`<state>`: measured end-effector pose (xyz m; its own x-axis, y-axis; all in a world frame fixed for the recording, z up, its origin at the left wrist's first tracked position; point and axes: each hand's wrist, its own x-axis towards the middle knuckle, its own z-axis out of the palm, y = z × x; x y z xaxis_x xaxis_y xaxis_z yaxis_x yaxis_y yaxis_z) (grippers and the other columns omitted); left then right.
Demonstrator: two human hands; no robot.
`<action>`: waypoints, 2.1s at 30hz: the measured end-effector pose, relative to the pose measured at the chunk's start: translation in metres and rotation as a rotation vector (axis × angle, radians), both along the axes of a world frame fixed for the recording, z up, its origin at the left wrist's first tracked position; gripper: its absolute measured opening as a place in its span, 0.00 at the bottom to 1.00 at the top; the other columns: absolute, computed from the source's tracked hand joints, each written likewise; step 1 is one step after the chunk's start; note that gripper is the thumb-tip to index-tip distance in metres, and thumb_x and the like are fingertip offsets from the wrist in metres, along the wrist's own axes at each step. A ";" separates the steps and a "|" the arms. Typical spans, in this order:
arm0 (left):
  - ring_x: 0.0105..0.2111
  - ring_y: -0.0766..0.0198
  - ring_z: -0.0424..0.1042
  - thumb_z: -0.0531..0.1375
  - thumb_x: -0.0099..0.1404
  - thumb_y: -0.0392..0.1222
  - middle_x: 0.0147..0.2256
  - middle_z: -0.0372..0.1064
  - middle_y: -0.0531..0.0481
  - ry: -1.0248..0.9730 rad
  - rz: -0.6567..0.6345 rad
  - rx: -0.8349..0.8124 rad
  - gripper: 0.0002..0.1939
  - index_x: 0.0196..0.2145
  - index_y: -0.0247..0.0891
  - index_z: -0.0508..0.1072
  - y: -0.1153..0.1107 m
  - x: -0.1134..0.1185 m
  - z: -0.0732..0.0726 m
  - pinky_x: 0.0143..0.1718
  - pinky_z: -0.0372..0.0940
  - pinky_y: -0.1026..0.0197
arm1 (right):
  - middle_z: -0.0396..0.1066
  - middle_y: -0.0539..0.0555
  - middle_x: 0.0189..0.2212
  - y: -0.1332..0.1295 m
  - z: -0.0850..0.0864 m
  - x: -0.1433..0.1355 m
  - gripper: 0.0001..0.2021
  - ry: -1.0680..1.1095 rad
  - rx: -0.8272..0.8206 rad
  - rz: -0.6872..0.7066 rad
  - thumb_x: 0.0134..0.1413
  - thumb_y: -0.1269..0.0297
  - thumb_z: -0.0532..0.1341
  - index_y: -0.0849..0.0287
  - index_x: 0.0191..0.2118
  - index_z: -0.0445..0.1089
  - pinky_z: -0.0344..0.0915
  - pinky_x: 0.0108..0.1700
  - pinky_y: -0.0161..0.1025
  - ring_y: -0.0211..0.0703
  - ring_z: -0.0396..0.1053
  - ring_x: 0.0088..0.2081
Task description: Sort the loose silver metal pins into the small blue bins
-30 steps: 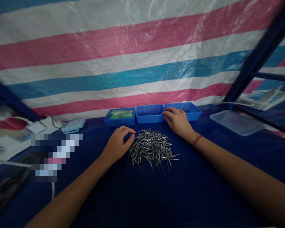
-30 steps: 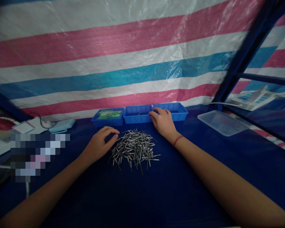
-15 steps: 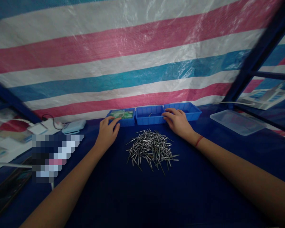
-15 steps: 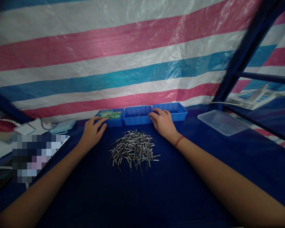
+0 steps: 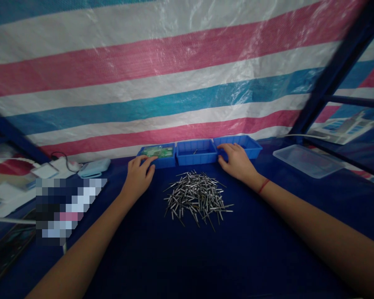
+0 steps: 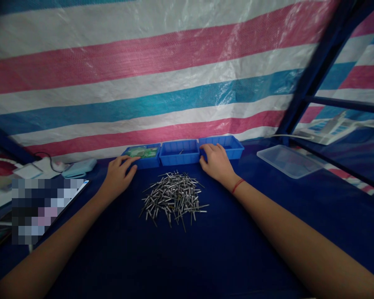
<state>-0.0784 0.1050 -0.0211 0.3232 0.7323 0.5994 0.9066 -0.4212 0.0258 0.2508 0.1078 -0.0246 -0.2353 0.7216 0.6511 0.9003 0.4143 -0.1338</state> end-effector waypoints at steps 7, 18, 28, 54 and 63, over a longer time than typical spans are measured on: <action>0.50 0.50 0.61 0.52 0.65 0.40 0.47 0.61 0.40 -0.016 0.019 0.014 0.18 0.51 0.38 0.67 -0.002 0.001 -0.004 0.52 0.56 0.46 | 0.75 0.60 0.38 0.006 -0.003 0.005 0.13 0.041 0.009 0.013 0.51 0.71 0.53 0.62 0.43 0.69 0.56 0.54 0.54 0.53 0.71 0.40; 0.40 0.60 0.64 0.55 0.63 0.37 0.39 0.63 0.47 -0.087 -0.393 -0.174 0.06 0.34 0.37 0.72 -0.057 0.046 0.020 0.43 0.61 0.55 | 0.72 0.59 0.37 -0.036 0.032 -0.009 0.09 0.047 0.017 0.133 0.54 0.69 0.54 0.63 0.39 0.69 0.62 0.47 0.46 0.50 0.68 0.41; 0.37 0.61 0.67 0.55 0.65 0.37 0.36 0.68 0.49 -0.075 -0.457 -0.275 0.08 0.41 0.39 0.71 -0.072 0.066 0.018 0.40 0.63 0.56 | 0.71 0.56 0.32 -0.077 0.046 -0.043 0.10 -0.152 -0.231 0.467 0.57 0.71 0.52 0.61 0.36 0.71 0.62 0.40 0.43 0.45 0.67 0.38; 0.35 0.66 0.66 0.51 0.68 0.35 0.35 0.64 0.50 -0.303 -0.427 -0.144 0.04 0.38 0.38 0.65 -0.096 0.077 0.037 0.38 0.63 0.63 | 0.71 0.50 0.28 -0.097 0.045 -0.064 0.10 0.583 -0.626 0.568 0.58 0.63 0.54 0.59 0.33 0.71 0.61 0.30 0.35 0.35 0.65 0.28; 0.28 0.69 0.65 0.57 0.64 0.38 0.33 0.65 0.53 -0.447 -0.465 -0.200 0.04 0.38 0.39 0.66 -0.102 0.079 0.037 0.30 0.63 0.65 | 0.68 0.49 0.27 -0.103 0.048 -0.068 0.08 0.792 -0.780 0.682 0.58 0.64 0.56 0.60 0.32 0.70 0.61 0.32 0.34 0.34 0.64 0.29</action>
